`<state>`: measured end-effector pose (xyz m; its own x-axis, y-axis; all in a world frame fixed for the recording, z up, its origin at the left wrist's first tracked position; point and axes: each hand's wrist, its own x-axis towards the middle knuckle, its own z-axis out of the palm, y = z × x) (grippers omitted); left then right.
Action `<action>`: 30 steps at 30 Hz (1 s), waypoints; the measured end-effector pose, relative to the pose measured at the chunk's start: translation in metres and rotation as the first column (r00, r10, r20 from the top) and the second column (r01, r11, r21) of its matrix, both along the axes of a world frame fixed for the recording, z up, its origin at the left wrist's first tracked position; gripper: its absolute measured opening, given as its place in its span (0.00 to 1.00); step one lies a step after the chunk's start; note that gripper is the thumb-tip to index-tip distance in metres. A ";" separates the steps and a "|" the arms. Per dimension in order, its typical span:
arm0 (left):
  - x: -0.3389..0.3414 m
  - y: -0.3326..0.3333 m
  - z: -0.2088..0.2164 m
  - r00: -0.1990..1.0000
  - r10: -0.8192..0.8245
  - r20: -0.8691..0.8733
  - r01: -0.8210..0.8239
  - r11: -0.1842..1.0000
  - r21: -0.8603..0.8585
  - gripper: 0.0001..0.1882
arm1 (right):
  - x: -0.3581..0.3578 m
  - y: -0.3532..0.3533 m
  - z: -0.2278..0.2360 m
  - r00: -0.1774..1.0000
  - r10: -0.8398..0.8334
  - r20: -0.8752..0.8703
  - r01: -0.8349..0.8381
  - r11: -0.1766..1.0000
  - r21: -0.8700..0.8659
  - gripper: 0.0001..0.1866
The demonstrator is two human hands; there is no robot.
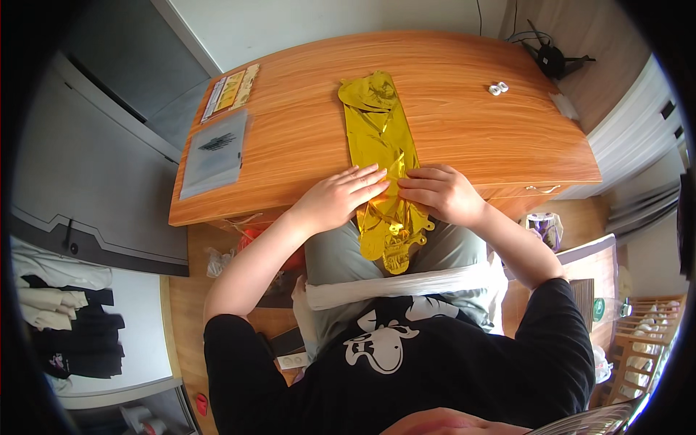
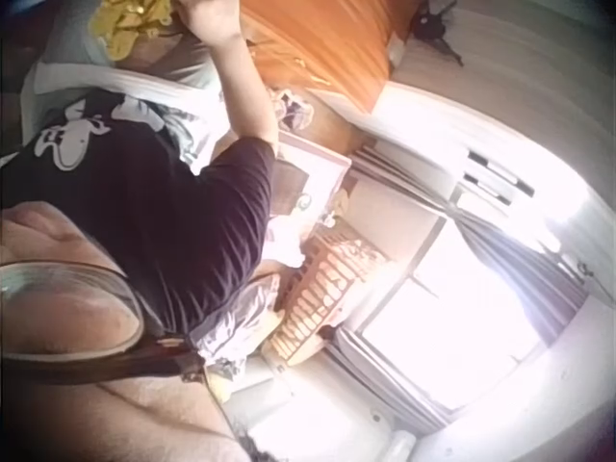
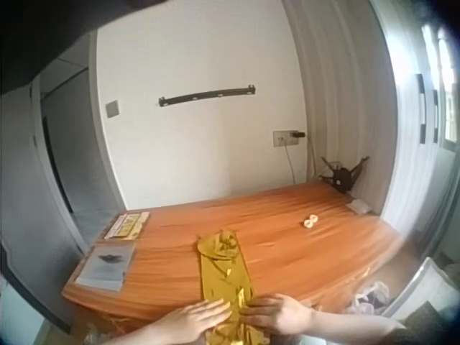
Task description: Folding a gold Mylar balloon and placing it into a plastic sleeve with a cardboard backing.
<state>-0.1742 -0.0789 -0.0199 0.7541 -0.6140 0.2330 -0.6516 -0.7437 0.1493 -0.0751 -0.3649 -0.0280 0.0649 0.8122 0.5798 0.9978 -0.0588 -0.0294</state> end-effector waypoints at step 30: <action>0.003 -0.002 -0.004 0.998 -0.036 0.051 0.037 0.999 -0.036 0.34 | 0.007 -0.012 -0.006 0.999 -0.024 -0.021 0.025 0.999 0.028 0.19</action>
